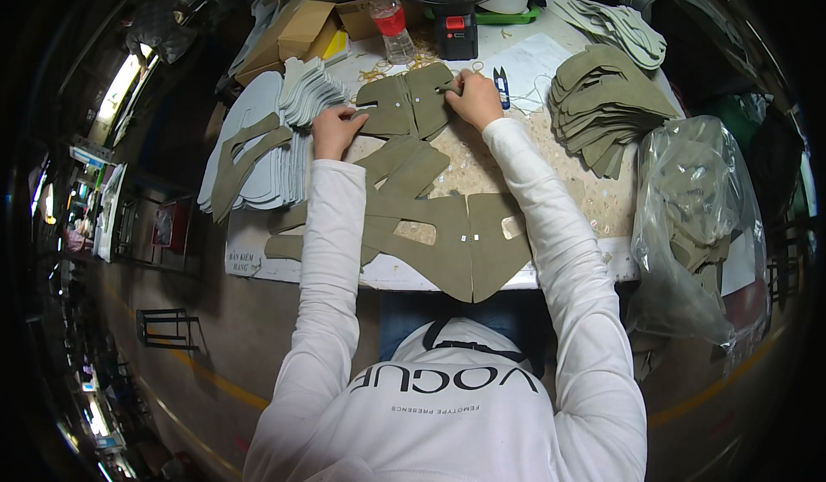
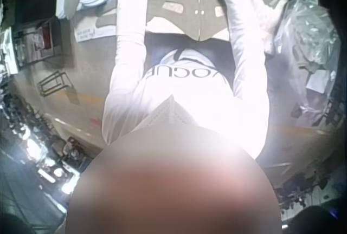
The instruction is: The person sorts olive-green fabric pieces on a worktable, aligning and stacking them into neat piles. They occasionally move stacks aside, retrieve more pieces from a plastic bag, and continue organizing the parts into separate piles.
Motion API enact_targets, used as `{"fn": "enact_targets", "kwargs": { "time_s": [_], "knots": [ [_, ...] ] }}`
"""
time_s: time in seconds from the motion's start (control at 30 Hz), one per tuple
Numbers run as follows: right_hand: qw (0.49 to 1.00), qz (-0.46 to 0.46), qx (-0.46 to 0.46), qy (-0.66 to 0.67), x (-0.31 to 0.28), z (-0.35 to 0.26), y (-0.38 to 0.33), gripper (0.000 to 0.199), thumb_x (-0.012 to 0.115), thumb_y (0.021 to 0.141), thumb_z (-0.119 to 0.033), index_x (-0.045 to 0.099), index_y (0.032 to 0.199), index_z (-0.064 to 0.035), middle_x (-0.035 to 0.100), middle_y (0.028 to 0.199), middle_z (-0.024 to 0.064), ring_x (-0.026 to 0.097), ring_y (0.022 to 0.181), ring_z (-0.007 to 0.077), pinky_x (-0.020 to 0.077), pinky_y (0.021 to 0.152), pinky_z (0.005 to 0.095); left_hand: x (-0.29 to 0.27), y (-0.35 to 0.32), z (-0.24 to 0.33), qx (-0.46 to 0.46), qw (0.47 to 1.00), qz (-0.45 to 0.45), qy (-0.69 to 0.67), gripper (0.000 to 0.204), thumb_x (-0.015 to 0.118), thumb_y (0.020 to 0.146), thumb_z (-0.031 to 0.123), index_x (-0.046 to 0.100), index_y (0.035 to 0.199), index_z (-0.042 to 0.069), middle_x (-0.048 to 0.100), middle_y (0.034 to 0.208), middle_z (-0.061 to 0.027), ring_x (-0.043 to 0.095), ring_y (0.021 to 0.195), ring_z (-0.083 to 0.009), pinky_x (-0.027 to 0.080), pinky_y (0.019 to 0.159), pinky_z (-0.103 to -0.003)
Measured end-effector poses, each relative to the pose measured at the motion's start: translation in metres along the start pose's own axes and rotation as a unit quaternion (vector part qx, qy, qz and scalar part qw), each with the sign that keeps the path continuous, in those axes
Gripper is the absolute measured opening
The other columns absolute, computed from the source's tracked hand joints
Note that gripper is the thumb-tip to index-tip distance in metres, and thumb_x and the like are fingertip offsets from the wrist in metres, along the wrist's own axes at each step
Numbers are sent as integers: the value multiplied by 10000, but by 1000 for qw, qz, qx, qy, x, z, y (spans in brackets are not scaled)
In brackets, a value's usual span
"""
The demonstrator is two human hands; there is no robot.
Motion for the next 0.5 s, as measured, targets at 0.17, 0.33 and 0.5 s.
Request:
{"fn": "enact_targets", "kwargs": {
  "time_s": [0.17,0.33,0.5],
  "knots": [
    [992,28,-83,89,1,-27,-9,580,711,775,-148,523,1323,-157,700,982,198,658,895,426,523,817,455,-12,-3,6,-21,998,-1,56,276,822,693,268,770,881,72,722,865,-160,691,804,-324,536,754,-403],
    [968,31,-66,240,-57,-45,1,188,632,839,-118,749,981,-83,736,927,60,672,804,131,514,756,259,-15,4,6,-36,999,37,7,331,776,748,292,721,980,63,711,849,-183,687,811,-337,538,749,-414],
    [905,-56,-51,418,-144,-59,-68,223,636,913,-79,674,1115,9,666,1043,18,590,964,70,447,866,208,16,4,1,-154,914,98,-363,469,748,783,258,600,1192,83,703,959,-217,681,912,-363,535,813,-427]
  ]
}}
Point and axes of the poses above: each hand's wrist, its own y-axis towards the middle knuckle, its own x-axis out of the palm, z = x × y, the point moved 6 cm from there along y, towards the middle knuckle
